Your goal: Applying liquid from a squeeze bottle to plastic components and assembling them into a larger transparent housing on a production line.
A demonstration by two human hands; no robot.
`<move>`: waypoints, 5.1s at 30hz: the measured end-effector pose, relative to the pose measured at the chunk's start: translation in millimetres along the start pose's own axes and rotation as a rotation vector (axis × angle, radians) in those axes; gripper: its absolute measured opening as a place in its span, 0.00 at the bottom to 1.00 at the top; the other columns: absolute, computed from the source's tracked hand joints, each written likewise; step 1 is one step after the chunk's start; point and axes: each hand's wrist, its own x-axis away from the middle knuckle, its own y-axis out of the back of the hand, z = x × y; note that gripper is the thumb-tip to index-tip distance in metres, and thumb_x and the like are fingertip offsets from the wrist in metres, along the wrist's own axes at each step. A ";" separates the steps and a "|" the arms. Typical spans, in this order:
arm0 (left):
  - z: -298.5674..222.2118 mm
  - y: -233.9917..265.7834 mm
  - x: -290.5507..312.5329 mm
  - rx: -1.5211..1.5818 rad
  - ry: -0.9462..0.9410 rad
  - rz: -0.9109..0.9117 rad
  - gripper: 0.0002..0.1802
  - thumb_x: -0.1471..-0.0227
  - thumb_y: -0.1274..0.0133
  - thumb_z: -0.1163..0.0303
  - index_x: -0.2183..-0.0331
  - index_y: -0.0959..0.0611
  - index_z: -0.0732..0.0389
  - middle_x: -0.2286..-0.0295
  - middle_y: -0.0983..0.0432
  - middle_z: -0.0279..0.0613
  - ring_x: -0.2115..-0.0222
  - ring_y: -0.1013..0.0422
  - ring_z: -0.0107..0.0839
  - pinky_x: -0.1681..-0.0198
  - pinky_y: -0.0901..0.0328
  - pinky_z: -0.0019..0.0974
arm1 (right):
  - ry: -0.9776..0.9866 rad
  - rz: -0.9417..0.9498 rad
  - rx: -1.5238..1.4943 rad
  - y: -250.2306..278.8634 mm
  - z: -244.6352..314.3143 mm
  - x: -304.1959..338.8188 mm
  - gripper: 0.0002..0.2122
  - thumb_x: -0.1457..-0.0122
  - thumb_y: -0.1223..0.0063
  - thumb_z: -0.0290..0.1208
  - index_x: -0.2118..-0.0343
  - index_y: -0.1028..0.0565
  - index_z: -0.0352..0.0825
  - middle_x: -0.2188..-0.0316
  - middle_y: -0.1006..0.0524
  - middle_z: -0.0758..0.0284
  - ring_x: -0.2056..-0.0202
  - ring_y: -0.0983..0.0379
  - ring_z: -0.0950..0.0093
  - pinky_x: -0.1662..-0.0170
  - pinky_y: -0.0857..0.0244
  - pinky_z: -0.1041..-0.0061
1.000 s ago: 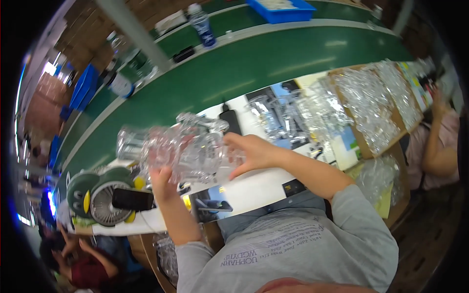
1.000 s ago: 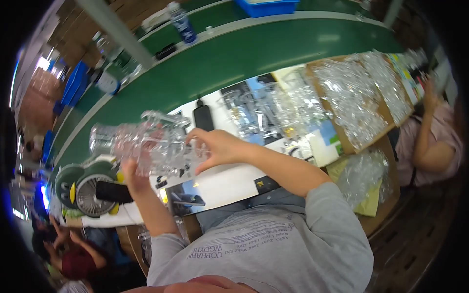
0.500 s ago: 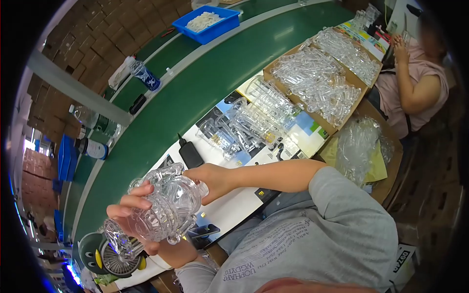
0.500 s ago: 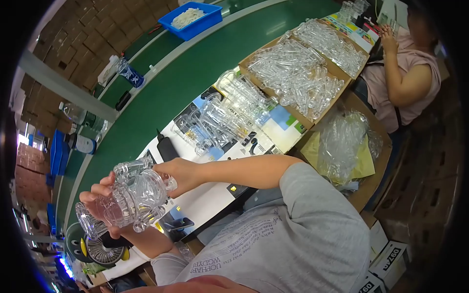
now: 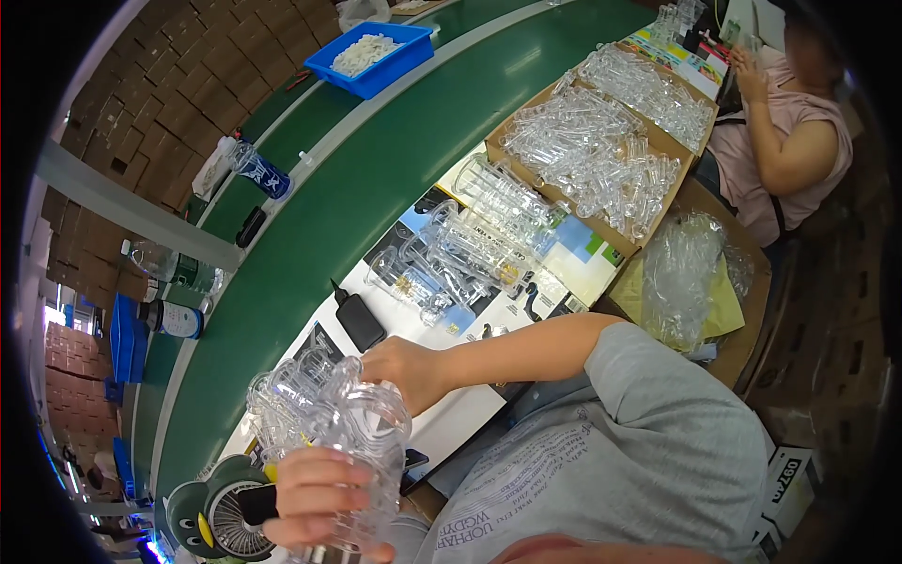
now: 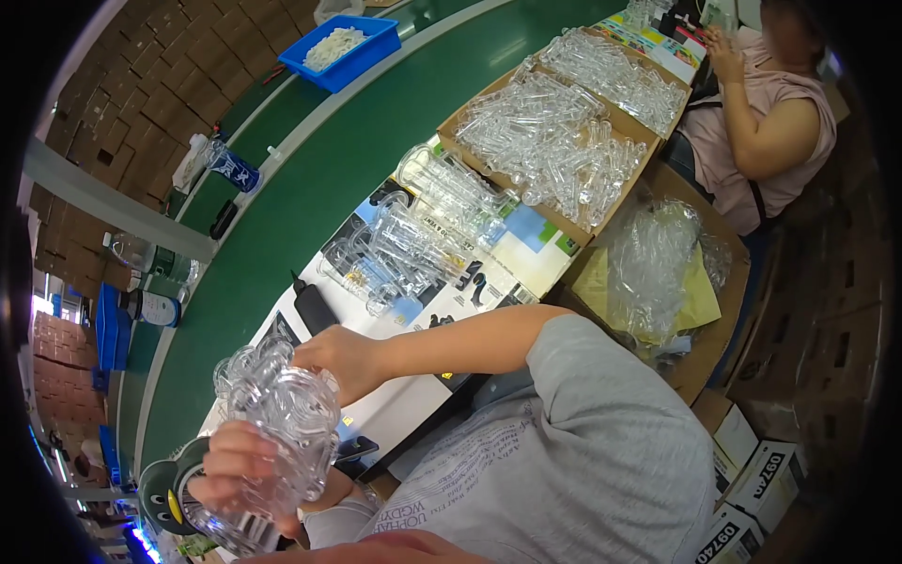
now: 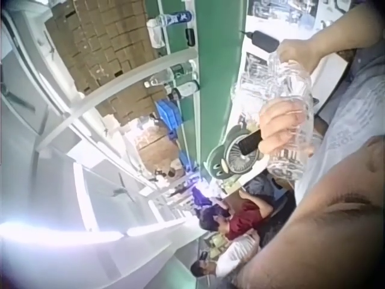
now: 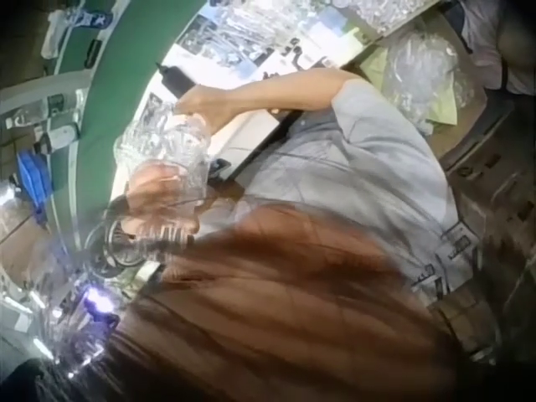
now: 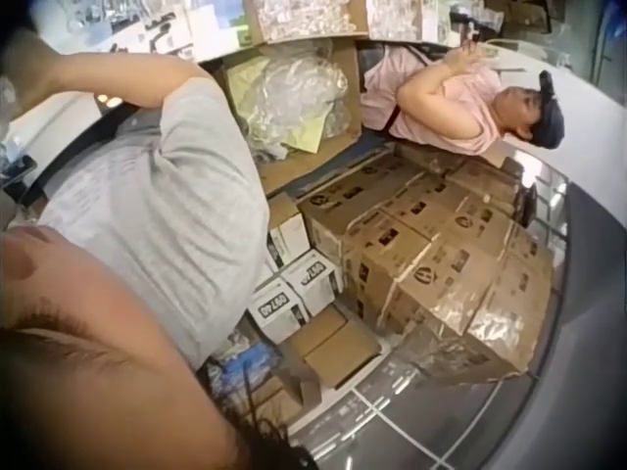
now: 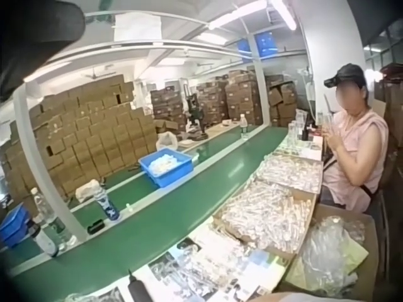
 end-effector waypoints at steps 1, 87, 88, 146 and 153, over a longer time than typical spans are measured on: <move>-0.9 0.7 -3.5 -0.004 -0.002 0.003 0.41 0.74 0.36 0.45 0.65 0.37 0.60 0.80 0.34 0.39 0.79 0.34 0.36 0.72 0.41 0.38 | 0.005 0.000 -0.001 1.0 0.4 0.3 0.22 0.70 0.36 0.37 0.69 0.31 0.34 0.77 0.28 0.63 0.74 0.28 0.65 0.71 0.35 0.70; 213.7 83.2 12.7 -1.146 0.988 0.741 0.19 0.59 0.48 0.65 0.61 0.28 0.55 0.68 0.27 0.43 0.64 0.30 0.41 0.62 0.36 0.41 | -0.094 0.109 0.404 -7.8 -39.2 3.9 0.12 0.60 0.51 0.19 0.69 0.29 0.36 0.64 0.30 0.65 0.59 0.34 0.67 0.58 0.38 0.71; 195.9 73.2 4.7 -1.164 0.940 0.734 0.18 0.58 0.49 0.65 0.61 0.28 0.55 0.68 0.27 0.43 0.65 0.30 0.41 0.63 0.36 0.41 | -0.122 0.100 0.511 -9.6 -41.0 7.0 0.14 0.58 0.51 0.20 0.65 0.29 0.36 0.61 0.31 0.63 0.55 0.37 0.65 0.54 0.41 0.69; 7.4 36.5 70.0 -0.974 0.707 -0.453 0.32 0.66 0.47 0.76 0.54 0.36 0.57 0.57 0.39 0.48 0.74 0.33 0.32 0.60 0.40 0.38 | -0.541 -0.332 -0.297 8.1 -37.8 -44.5 0.11 0.46 0.52 0.27 0.60 0.34 0.34 0.63 0.31 0.58 0.65 0.27 0.67 0.67 0.31 0.81; 31.9 21.6 79.3 0.301 0.800 -0.685 0.37 0.59 0.53 0.77 0.47 0.48 0.55 0.56 0.37 0.52 0.65 0.33 0.27 0.57 0.40 0.32 | -0.510 -0.639 -0.420 45.2 -22.0 -41.6 0.14 0.46 0.53 0.28 0.57 0.38 0.34 0.63 0.31 0.56 0.70 0.26 0.66 0.70 0.30 0.81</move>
